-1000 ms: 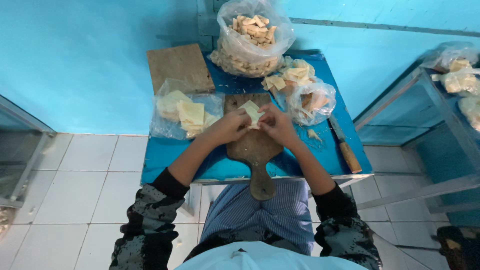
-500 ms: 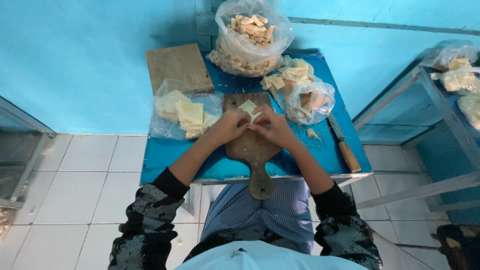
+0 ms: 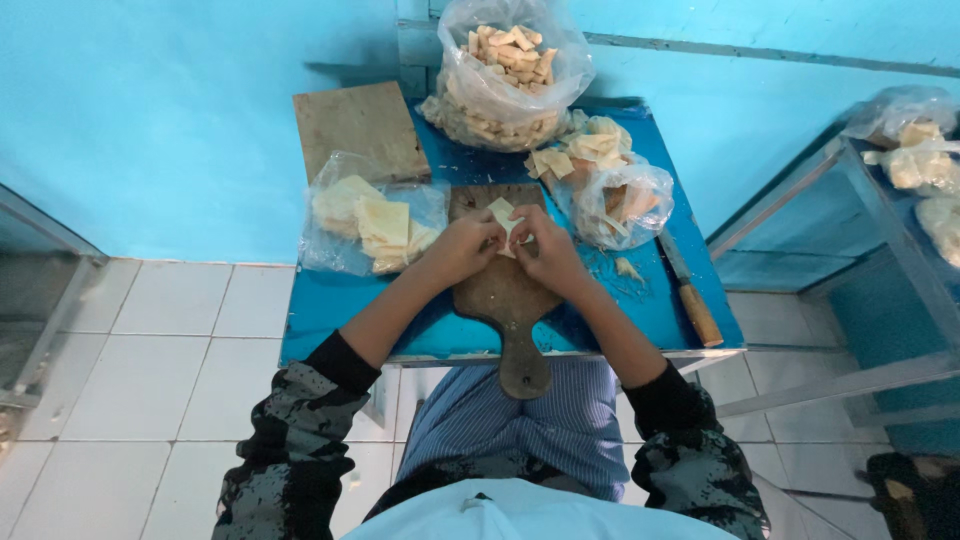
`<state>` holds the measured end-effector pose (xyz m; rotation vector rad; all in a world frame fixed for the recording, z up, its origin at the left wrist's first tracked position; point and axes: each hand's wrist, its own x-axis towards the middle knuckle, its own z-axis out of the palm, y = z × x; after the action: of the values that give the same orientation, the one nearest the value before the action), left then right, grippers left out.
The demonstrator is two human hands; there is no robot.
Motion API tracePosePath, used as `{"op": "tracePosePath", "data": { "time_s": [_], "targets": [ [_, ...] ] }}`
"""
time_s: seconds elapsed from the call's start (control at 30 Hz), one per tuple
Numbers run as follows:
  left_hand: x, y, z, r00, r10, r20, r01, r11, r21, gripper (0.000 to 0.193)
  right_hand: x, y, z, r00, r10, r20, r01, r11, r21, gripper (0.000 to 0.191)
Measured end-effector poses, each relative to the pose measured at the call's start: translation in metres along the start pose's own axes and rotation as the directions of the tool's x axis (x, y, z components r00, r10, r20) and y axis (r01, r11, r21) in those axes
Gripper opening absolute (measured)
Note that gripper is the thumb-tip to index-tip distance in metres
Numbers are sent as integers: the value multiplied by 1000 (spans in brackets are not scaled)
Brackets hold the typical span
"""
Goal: The person sits at a small blue table and folds flat square dough sheets one at a time on a wooden paddle board, pressing each fold closed by hand. Folded pieces are set aside and a plastic bag of already folded pieces sits on the table; the person occasionally reaches into a plastic bag for more sheets.
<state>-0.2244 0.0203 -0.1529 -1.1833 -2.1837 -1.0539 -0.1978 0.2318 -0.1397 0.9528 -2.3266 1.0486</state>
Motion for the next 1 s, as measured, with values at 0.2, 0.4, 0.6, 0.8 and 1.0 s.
{"op": "tracePosePath", "data": {
  "time_s": [0.2, 0.4, 0.6, 0.8, 1.0],
  "targets": [
    [2, -1, 2, 979, -198, 56, 205, 961, -184, 21, 1, -6, -6, 991, -85, 106, 85, 996, 0, 39],
    [4, -3, 2, 968, -246, 47, 250, 958, -140, 23, -1, -9, -12, 980, -170, 105, 178, 981, -72, 42],
    [5, -3, 2, 972, -233, 26, 234, 960, -153, 24, -4, -4, -11, 969, -226, 99, 241, 951, -193, 26],
    [7, 1, 1, 969, -246, 18, 246, 957, -155, 22, -5, -8, -12, 939, -328, 103, 343, 912, -226, 18],
    [8, 6, -3, 969, -247, 18, 247, 953, -177, 24, -6, -14, -12, 946, -285, 156, 321, 893, -315, 21]
  ]
}}
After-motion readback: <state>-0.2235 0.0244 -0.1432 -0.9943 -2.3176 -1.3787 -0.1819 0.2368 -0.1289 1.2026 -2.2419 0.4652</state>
